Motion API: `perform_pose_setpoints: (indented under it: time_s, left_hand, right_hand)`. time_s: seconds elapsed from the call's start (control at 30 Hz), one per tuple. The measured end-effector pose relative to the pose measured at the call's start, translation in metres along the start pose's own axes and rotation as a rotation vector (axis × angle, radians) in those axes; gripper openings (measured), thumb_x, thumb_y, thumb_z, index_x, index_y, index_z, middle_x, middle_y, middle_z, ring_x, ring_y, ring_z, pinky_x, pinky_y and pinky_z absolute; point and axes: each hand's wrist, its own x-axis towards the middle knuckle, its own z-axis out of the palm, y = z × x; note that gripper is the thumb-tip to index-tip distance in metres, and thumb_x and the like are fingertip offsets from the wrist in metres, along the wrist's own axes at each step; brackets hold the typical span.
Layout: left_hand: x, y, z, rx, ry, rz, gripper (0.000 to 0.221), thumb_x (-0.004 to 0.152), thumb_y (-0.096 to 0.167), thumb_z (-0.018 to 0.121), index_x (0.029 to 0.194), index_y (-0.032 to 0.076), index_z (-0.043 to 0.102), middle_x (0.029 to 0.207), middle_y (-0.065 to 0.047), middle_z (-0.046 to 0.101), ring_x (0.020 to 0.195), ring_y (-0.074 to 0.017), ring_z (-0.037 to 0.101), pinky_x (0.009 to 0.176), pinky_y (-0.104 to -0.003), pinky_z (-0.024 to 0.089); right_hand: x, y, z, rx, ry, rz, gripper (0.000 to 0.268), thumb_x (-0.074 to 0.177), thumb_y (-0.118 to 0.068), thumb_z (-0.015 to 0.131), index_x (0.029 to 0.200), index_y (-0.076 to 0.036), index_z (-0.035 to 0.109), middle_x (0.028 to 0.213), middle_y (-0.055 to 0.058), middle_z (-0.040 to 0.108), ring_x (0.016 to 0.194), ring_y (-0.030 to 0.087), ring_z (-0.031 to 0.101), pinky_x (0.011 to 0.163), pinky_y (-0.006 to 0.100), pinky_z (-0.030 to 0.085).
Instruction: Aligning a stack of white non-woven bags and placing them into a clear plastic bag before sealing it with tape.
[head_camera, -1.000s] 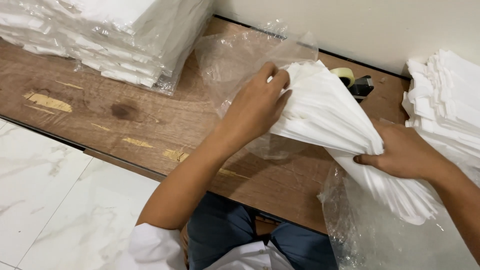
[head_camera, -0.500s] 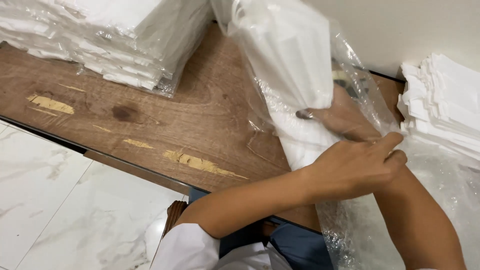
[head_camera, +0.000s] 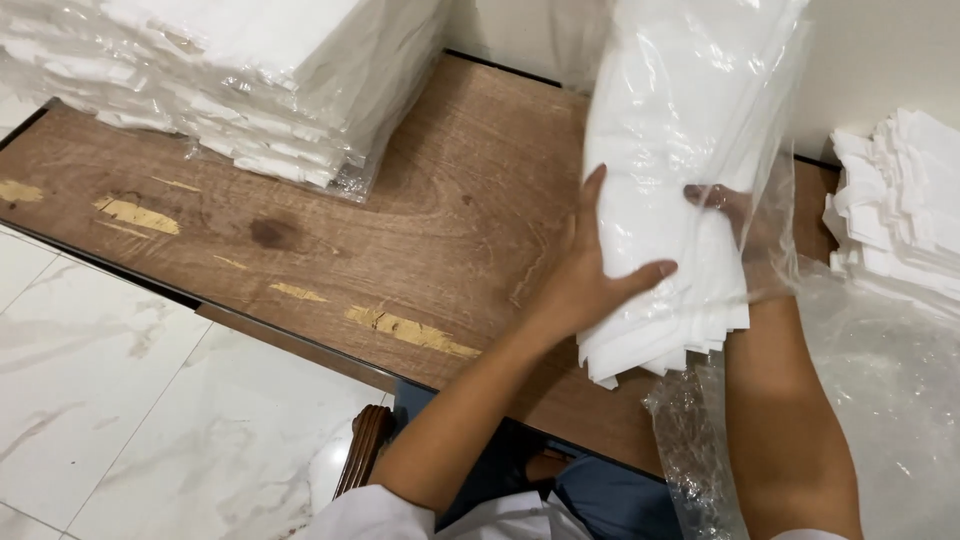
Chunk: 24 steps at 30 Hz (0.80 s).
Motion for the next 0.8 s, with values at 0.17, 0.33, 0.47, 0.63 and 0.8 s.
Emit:
perform_pose_setpoints:
  time_s: [0.17,0.33,0.47,0.63,0.8]
  left_hand:
    - [-0.027,-0.026,0.015,-0.159,-0.165,0.061,0.113,0.069,0.045,0.060,0.145,0.011,-0.017,0.154,-0.020,0.008,0.136,-0.0390,0.023,0.108,-0.055,0.028]
    - [-0.047,-0.054,0.024,-0.203,-0.347,-0.053,0.120,0.069,0.045,0.058,0.137,0.017,-0.036,0.157,-0.012,-0.018,0.141,-0.0357,0.016,0.112,-0.045,0.023]
    - [-0.037,-0.074,0.011,-0.165,-0.370,-0.166,0.102,0.071,0.045,0.060,0.143,0.011,-0.004,0.155,-0.014,0.010,0.138,-0.0315,0.022,0.111,-0.044,0.024]
    - [0.009,-0.083,-0.013,-0.256,-0.134,-0.093,0.082,0.082,0.045,0.049,0.143,0.013,0.004,0.151,-0.021,0.021,0.135,-0.0350,0.035,0.103,-0.052,0.043]
    - [0.065,-0.081,-0.029,-0.610,-0.040,-0.169,0.098,0.067,0.062,0.047,0.147,0.030,0.001,0.152,-0.025,0.024,0.128,-0.0474,0.042,0.087,-0.060,0.051]
  right_hand:
    - [-0.043,-0.069,0.089,-0.444,0.464,-0.002,0.065,0.076,-0.053,0.065,0.117,-0.003,0.059,0.118,0.010,0.062,0.113,0.028,0.055,0.104,0.042,0.034]
    - [-0.038,-0.108,0.109,-0.803,0.169,-0.112,0.068,0.090,-0.066,0.038,0.119,-0.008,0.059,0.134,0.012,0.054,0.128,0.030,0.047,0.114,0.049,0.026]
    - [-0.054,-0.145,0.188,-0.510,0.463,0.086,0.051,0.070,-0.029,0.075,0.113,-0.008,0.059,0.117,0.006,0.066,0.104,0.028,0.065,0.089,0.039,0.057]
    - [-0.015,-0.127,0.180,-0.564,0.269,0.373,0.067,0.069,-0.026,0.071,0.124,0.000,0.045,0.125,0.011,0.056,0.117,0.034,0.052,0.104,0.047,0.042]
    - [-0.035,-0.152,0.259,-0.848,0.119,0.207,0.101,0.063,-0.018,0.073,0.147,-0.014,0.019,0.146,0.016,0.035,0.129,0.042,0.037,0.100,0.063,0.038]
